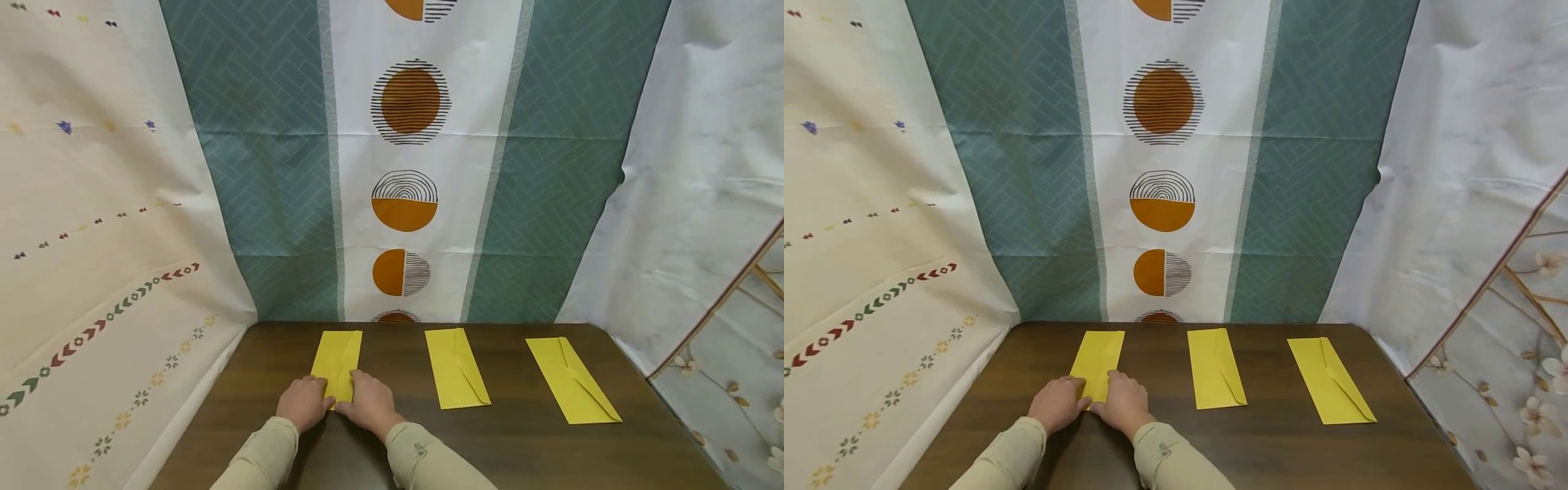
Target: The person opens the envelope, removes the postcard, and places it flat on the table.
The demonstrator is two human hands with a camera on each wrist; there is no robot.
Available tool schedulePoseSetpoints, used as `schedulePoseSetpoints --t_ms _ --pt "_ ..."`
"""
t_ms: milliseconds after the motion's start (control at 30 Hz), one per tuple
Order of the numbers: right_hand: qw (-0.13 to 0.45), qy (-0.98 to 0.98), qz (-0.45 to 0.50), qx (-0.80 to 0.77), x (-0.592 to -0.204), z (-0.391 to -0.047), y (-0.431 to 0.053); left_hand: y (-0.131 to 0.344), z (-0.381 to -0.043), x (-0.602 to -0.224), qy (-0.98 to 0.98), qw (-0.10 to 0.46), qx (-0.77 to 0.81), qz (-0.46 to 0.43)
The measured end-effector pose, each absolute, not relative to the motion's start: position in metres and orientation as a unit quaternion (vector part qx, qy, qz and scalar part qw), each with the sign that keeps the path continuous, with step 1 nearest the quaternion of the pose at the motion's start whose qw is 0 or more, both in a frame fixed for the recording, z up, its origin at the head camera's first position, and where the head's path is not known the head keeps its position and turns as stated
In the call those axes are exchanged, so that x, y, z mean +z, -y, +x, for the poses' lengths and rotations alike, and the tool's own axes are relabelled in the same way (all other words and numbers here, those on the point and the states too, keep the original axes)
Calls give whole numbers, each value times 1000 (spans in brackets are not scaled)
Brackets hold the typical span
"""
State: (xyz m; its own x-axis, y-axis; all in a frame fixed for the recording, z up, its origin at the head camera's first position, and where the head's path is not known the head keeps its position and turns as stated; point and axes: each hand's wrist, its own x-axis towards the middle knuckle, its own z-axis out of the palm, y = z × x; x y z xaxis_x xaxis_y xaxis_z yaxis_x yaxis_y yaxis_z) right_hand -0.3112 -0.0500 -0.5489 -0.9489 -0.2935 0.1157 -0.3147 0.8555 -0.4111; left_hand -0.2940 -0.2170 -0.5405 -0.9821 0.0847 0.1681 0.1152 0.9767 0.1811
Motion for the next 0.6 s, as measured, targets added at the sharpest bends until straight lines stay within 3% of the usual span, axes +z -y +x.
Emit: schedulePoseSetpoints --t_ms 267,500,600 --pt "56 970 137 192 -548 -307 56 227 -294 -543 991 68 -100 -53" --pt "70 970 131 193 -548 -306 59 243 -299 -554 989 -64 -131 1" --pt "63 971 127 193 -547 -305 60 247 -300 -560 986 -94 -140 12"
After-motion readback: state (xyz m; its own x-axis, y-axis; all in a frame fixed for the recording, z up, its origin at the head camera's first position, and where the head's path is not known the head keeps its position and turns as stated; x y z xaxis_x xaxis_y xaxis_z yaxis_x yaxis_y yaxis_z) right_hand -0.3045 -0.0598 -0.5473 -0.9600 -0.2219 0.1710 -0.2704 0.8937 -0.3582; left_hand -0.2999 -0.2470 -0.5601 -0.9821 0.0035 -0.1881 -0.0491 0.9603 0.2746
